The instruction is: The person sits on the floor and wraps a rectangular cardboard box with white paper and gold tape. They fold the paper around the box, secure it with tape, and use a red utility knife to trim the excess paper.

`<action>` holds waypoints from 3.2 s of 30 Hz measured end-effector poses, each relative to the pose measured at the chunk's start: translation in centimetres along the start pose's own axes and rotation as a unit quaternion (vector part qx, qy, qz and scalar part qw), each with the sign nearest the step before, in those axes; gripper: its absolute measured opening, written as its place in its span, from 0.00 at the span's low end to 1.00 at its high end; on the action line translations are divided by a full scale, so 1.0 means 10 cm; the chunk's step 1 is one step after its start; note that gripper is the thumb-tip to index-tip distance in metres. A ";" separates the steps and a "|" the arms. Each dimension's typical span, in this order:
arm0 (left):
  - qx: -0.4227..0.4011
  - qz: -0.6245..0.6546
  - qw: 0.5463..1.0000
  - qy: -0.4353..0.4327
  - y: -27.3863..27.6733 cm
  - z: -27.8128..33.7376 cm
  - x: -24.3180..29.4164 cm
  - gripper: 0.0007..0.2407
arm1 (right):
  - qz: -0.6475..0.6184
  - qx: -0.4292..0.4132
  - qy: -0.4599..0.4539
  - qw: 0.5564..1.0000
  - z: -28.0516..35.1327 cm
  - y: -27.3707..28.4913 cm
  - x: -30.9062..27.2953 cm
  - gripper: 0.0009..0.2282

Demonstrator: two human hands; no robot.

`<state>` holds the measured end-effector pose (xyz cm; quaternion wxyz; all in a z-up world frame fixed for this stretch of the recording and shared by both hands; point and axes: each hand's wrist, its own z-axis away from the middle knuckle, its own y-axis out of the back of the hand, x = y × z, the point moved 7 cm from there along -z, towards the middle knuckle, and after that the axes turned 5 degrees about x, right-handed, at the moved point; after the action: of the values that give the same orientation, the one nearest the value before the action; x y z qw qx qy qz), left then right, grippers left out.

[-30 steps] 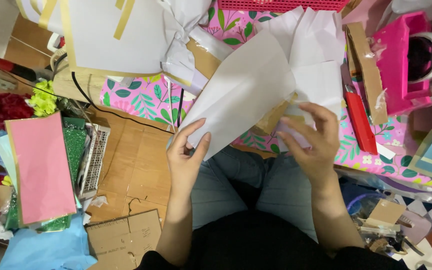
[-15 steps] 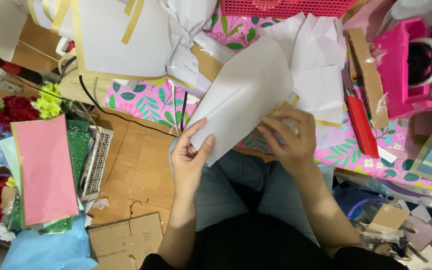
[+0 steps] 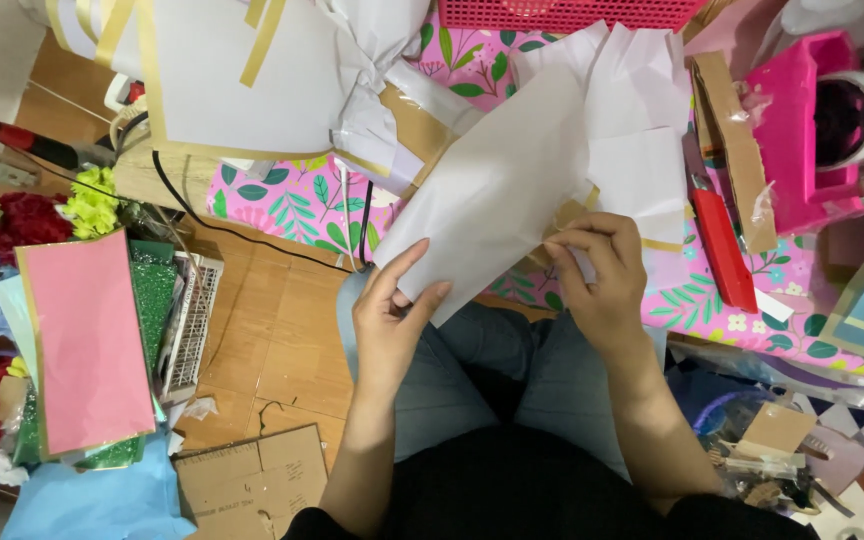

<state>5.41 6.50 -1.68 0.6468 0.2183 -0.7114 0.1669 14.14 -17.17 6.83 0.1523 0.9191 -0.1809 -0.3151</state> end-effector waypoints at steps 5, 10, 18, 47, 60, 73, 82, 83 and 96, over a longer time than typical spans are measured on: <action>0.002 -0.023 1.000 -0.020 0.01 0.03 -0.02 0.20 | 0.000 0.005 -0.056 0.998 -0.01 0.10 0.12 0.02; -0.002 -0.027 0.999 -0.017 0.02 0.05 0.06 0.21 | -0.021 0.009 -0.088 0.996 0.03 0.11 0.21 0.02; -0.005 -0.021 1.000 -0.018 0.00 0.04 -0.13 0.22 | -0.028 0.076 -0.129 0.988 0.02 0.19 0.41 0.04; -0.049 -0.094 0.994 -0.038 -0.13 0.03 0.22 0.22 | 0.053 0.192 -0.154 0.968 -0.06 0.86 0.96 0.03; -0.038 -0.151 0.988 0.009 -0.02 -0.06 0.22 0.23 | 0.168 0.256 -0.074 0.949 -0.13 1.27 1.03 0.05; -0.082 -0.122 0.989 -0.036 0.01 -0.05 0.41 0.20 | 0.276 0.154 0.122 0.941 0.05 1.73 0.85 0.04; -0.059 -0.088 0.994 -0.012 0.08 -0.06 -0.08 0.22 | 0.418 0.006 0.057 0.907 0.53 1.55 1.27 0.03; -0.062 -0.097 0.993 -0.017 0.05 -0.06 -0.01 0.22 | 0.407 -0.016 0.025 0.913 0.52 1.56 1.29 0.02; -0.091 -0.123 0.988 -0.028 0.00 -0.03 0.34 0.21 | 0.206 -0.095 -0.216 0.950 0.22 1.82 0.84 0.21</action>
<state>5.42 6.33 1.77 0.6593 0.2495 -0.7092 0.0144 14.62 -37.28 7.99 0.2581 0.7533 -0.3636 -0.4835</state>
